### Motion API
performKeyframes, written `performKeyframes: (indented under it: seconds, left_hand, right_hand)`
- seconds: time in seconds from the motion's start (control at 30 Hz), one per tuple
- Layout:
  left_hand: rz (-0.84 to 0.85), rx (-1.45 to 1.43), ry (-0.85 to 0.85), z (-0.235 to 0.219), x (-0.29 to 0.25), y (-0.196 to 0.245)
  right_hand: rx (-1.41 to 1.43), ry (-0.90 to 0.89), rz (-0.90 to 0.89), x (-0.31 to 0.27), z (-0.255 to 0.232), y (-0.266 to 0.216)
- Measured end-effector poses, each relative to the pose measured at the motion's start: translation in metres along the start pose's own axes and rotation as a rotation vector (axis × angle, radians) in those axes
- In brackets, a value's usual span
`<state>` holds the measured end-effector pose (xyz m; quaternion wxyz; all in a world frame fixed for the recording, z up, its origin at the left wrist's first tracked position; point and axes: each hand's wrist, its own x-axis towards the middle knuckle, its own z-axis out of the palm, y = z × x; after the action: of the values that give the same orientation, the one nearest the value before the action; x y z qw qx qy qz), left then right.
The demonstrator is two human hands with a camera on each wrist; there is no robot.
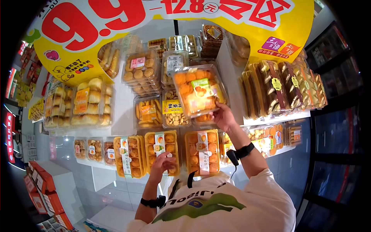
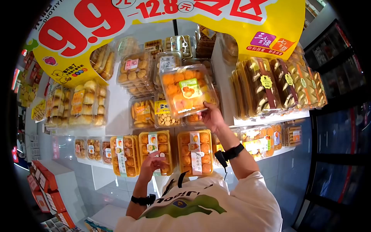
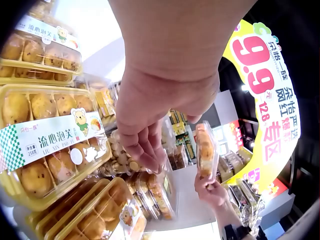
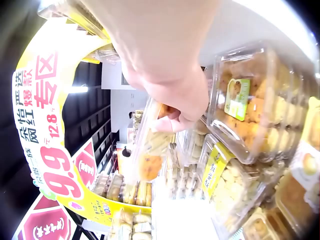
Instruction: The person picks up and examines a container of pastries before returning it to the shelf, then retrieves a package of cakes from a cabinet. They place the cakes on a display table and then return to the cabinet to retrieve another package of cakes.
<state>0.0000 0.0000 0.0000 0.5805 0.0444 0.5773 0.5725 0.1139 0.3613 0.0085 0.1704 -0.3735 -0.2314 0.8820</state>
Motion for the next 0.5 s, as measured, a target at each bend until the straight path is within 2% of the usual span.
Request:
performKeyframes:
  seconds: [0.07,0.1,0.17,0.2,0.23,0.3,0.33,0.4,0.43,0.5]
  left_hand:
    - [0.089,-0.083,-0.044,0.001,0.002,0.011]
    - [0.082,-0.045,-0.015,-0.002,-0.013,0.018]
    - [0.101,-0.124,-0.008,0.003,-0.008,0.021]
    - [0.074,-0.185,-0.088,0.003,-0.005,0.024]
    - [0.071,-0.179,-0.089,0.007,-0.005,0.026]
    - [0.081,-0.43,-0.019,0.024,-0.008,0.036]
    - [0.13,-0.35,-0.189,0.031,-0.013,0.044]
    - [0.138,-0.271,-0.13,0.06,-0.027,0.063]
    - [0.147,-0.194,-0.071,0.07,-0.03,0.067]
    - [0.184,-0.141,-0.075,0.07,-0.022,0.06]
  right_hand:
    - [-0.134,-0.078,0.056,-0.034,0.004,0.002]
    - [-0.169,-0.134,0.106,-0.052,0.004,0.017]
    - [-0.274,-0.132,0.2,-0.069,-0.009,0.021]
    - [-0.308,-0.181,0.208,-0.076,-0.015,0.023]
    - [-0.301,-0.18,0.206,-0.078,-0.022,0.032]
    - [-0.386,-0.188,0.265,-0.086,-0.018,0.037]
    - [-0.434,-0.123,0.246,-0.094,-0.018,0.037]
    - [-0.467,-0.152,0.262,-0.074,-0.054,0.057]
    - [-0.503,-0.181,0.277,-0.083,-0.039,0.051]
    - [-0.568,-0.224,0.317,-0.102,-0.032,0.028]
